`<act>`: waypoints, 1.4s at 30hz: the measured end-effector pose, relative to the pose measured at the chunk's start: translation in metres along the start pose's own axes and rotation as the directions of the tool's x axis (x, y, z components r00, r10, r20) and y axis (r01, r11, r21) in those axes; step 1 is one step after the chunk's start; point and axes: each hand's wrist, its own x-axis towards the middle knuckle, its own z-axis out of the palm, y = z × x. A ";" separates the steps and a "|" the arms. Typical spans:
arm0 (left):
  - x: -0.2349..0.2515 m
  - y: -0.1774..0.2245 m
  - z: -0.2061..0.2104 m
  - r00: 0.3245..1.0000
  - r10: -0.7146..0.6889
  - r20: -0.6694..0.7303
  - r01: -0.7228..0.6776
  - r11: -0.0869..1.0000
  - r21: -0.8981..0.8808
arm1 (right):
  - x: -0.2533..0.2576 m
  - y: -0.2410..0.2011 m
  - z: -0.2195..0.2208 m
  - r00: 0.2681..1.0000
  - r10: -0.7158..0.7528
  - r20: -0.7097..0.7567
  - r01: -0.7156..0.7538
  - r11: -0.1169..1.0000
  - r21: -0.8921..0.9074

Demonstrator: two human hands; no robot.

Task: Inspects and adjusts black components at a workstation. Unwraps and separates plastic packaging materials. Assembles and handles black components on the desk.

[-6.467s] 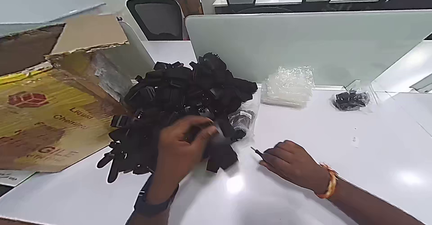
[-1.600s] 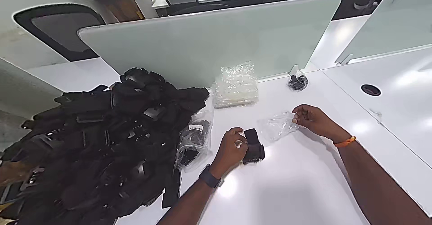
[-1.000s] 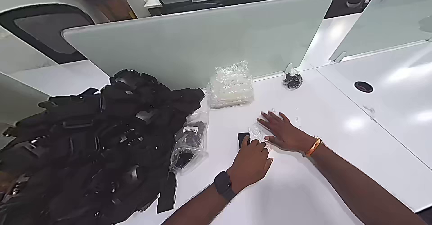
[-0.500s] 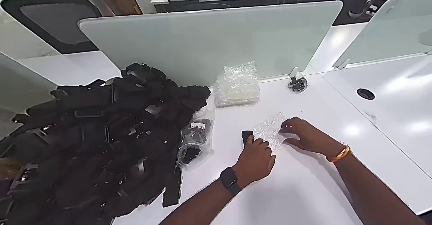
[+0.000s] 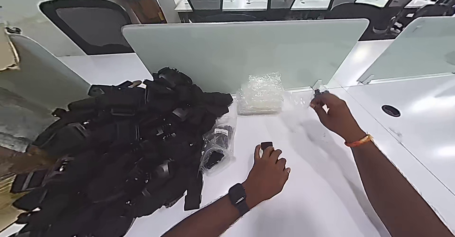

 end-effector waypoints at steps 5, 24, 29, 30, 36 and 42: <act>-0.009 -0.021 0.018 0.976 0.130 -0.178 -0.142 0.988 -0.062 | 0.080 -0.049 0.022 0.983 -0.111 -0.146 0.078 0.974 -0.214; -0.006 -0.038 0.023 0.962 0.166 -0.217 -0.203 0.966 -0.162 | 0.147 -0.039 0.126 0.957 0.011 0.289 0.079 0.951 -0.298; -0.007 -0.038 0.021 0.968 0.150 -0.199 -0.186 0.966 -0.179 | 0.149 -0.027 0.139 0.904 0.122 0.409 -0.001 0.958 -0.286; -0.007 -0.038 0.021 0.968 0.150 -0.200 -0.186 0.966 -0.179 | 0.148 -0.025 0.141 0.894 0.131 0.429 -0.007 0.960 -0.279; -0.006 -0.039 0.022 0.968 0.152 -0.198 -0.187 0.966 -0.176 | 0.139 -0.019 0.158 0.862 0.154 0.483 -0.046 0.973 -0.228; -0.006 -0.039 0.021 0.974 0.143 -0.177 -0.177 0.965 -0.196 | 0.134 -0.020 0.167 0.864 0.153 0.480 -0.049 0.974 -0.222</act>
